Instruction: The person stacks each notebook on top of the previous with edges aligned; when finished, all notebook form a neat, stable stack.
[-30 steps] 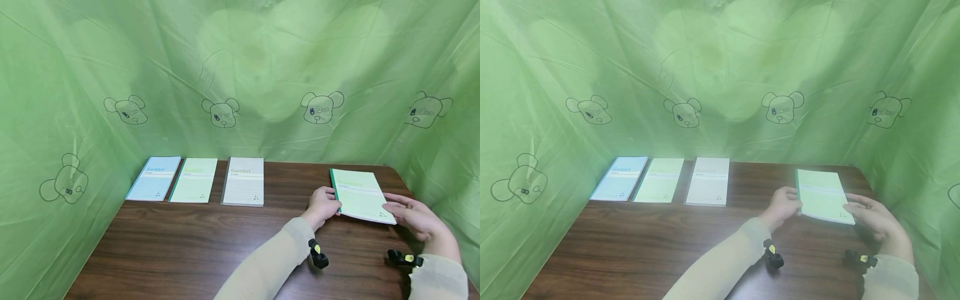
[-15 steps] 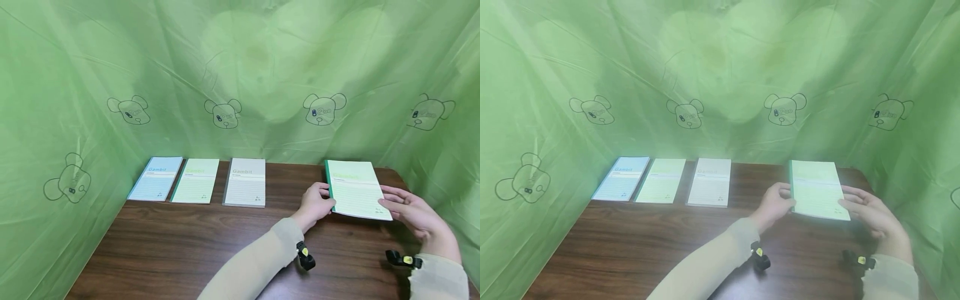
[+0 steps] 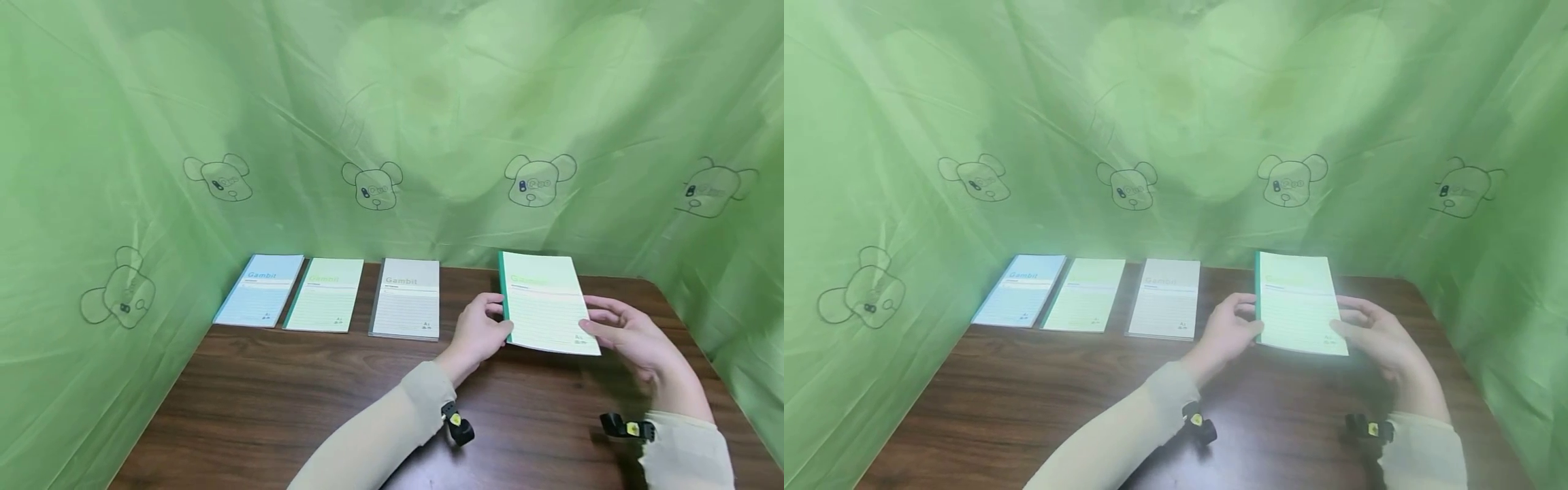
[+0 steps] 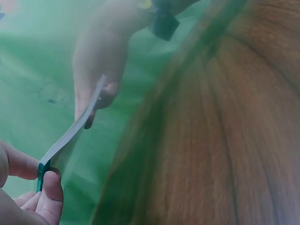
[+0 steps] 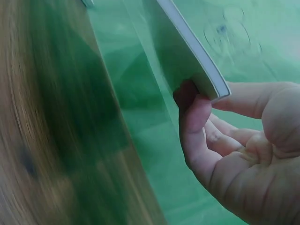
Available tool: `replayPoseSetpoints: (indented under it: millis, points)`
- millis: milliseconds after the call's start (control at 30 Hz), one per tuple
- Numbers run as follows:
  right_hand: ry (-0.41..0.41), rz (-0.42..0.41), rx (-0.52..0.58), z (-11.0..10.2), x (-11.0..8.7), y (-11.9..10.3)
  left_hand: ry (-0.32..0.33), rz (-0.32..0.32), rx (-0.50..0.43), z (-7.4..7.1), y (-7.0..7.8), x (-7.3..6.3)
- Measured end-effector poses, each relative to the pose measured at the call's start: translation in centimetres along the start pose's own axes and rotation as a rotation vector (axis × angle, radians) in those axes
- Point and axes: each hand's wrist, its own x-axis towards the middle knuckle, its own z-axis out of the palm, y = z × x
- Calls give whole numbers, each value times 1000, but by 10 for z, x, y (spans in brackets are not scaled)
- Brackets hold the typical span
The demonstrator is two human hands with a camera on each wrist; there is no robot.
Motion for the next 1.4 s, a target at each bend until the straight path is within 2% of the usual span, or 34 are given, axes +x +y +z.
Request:
replayPoseSetpoints:
  millis: [233,333,633,800,1100,1267,1400]
  points:
    - [22,-69,-80,41,10,-18,-3,57,28,-44,7,-2]
    - [36,-77,-51,61,18,-22,-17,82,30,-67,9,0]
    - [63,-55,28,125,43,-36,-55,123,-71,-136,6,9]
    - [63,-65,45,153,55,-46,-49,119,-44,-169,1,15]
    - [83,-60,82,193,76,-52,-33,76,18,-210,-14,25]
    - [78,-66,109,208,84,-54,-34,93,31,-226,-23,29]
    - [60,-52,122,218,88,-52,-42,83,41,-236,-31,29]
